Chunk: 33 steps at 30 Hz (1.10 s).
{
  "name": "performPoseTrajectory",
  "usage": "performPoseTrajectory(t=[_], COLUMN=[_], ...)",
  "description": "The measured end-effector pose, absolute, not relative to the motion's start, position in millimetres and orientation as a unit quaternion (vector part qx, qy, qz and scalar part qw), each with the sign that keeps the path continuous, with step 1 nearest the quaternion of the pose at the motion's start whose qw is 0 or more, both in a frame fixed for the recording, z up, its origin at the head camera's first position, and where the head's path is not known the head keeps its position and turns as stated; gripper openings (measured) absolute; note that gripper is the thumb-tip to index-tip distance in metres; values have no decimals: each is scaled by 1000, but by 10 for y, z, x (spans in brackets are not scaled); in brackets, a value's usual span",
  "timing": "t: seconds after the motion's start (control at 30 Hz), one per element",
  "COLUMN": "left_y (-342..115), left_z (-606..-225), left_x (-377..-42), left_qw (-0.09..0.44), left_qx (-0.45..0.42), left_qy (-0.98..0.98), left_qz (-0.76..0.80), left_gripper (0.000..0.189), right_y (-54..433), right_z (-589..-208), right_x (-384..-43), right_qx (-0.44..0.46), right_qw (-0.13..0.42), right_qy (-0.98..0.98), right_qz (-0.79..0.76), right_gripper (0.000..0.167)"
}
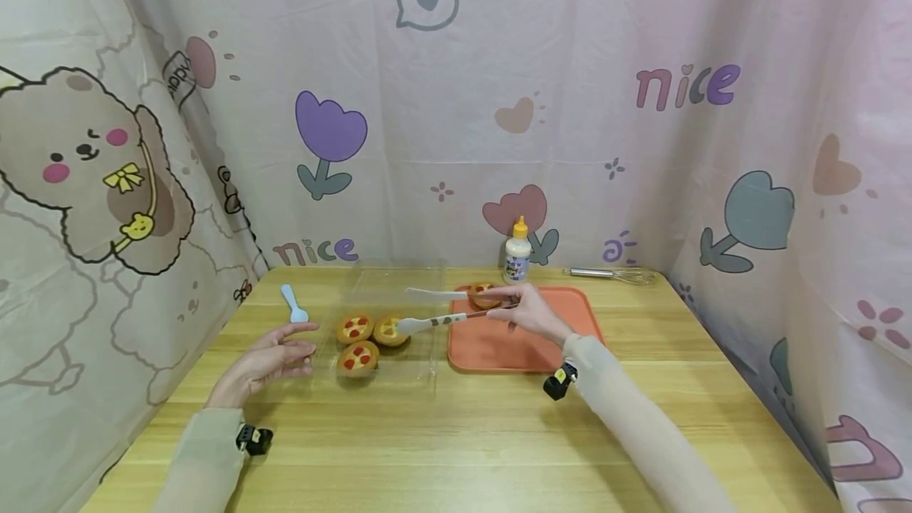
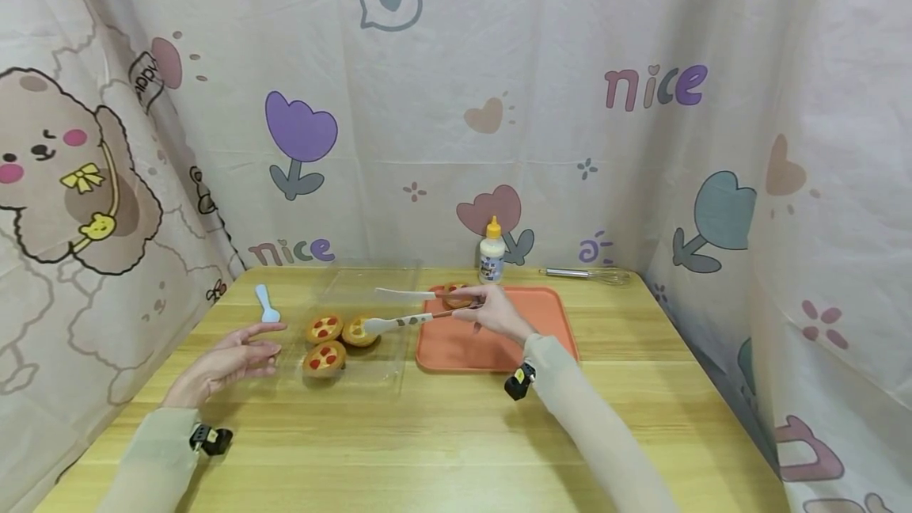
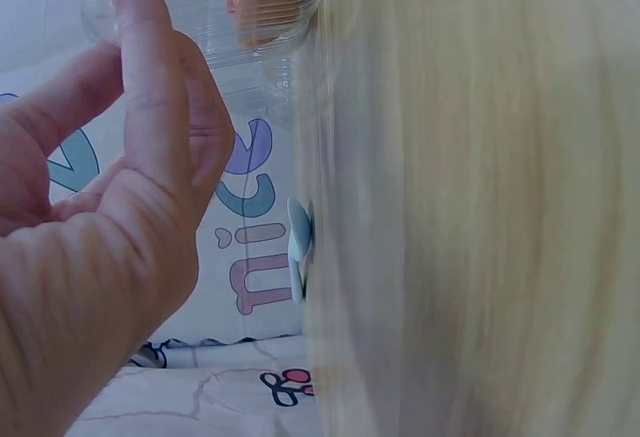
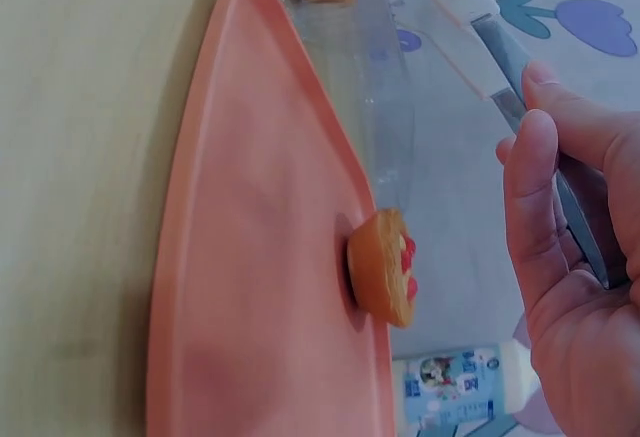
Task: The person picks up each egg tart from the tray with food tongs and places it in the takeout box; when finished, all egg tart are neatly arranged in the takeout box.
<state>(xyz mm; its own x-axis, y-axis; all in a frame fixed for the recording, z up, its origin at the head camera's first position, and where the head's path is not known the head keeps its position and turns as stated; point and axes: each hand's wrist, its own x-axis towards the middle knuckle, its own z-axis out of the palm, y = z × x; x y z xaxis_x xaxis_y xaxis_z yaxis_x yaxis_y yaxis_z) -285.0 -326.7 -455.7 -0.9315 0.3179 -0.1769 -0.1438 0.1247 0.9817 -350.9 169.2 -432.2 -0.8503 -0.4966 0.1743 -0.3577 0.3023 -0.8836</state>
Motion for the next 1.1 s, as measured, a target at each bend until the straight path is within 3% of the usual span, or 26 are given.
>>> performPoseTrajectory(t=[0.37, 0.6, 1.1], left_y=[-3278, -3279, -3258], left_z=[-4536, -4540, -4541], left_x=[-2834, -2833, -2844], left_qw=[178, 179, 181], left_qx=[53, 57, 49], left_qy=[725, 721, 717], left_qz=[664, 667, 672], left_gripper=[69, 65, 67], right_y=[1949, 2097, 2469], right_z=[-4319, -4315, -4372], right_x=[-3500, -3441, -3462], right_qx=[-215, -201, -151], right_qw=[59, 37, -3], right_qy=[810, 824, 814], right_qz=[-542, -528, -560], right_gripper=[48, 43, 50])
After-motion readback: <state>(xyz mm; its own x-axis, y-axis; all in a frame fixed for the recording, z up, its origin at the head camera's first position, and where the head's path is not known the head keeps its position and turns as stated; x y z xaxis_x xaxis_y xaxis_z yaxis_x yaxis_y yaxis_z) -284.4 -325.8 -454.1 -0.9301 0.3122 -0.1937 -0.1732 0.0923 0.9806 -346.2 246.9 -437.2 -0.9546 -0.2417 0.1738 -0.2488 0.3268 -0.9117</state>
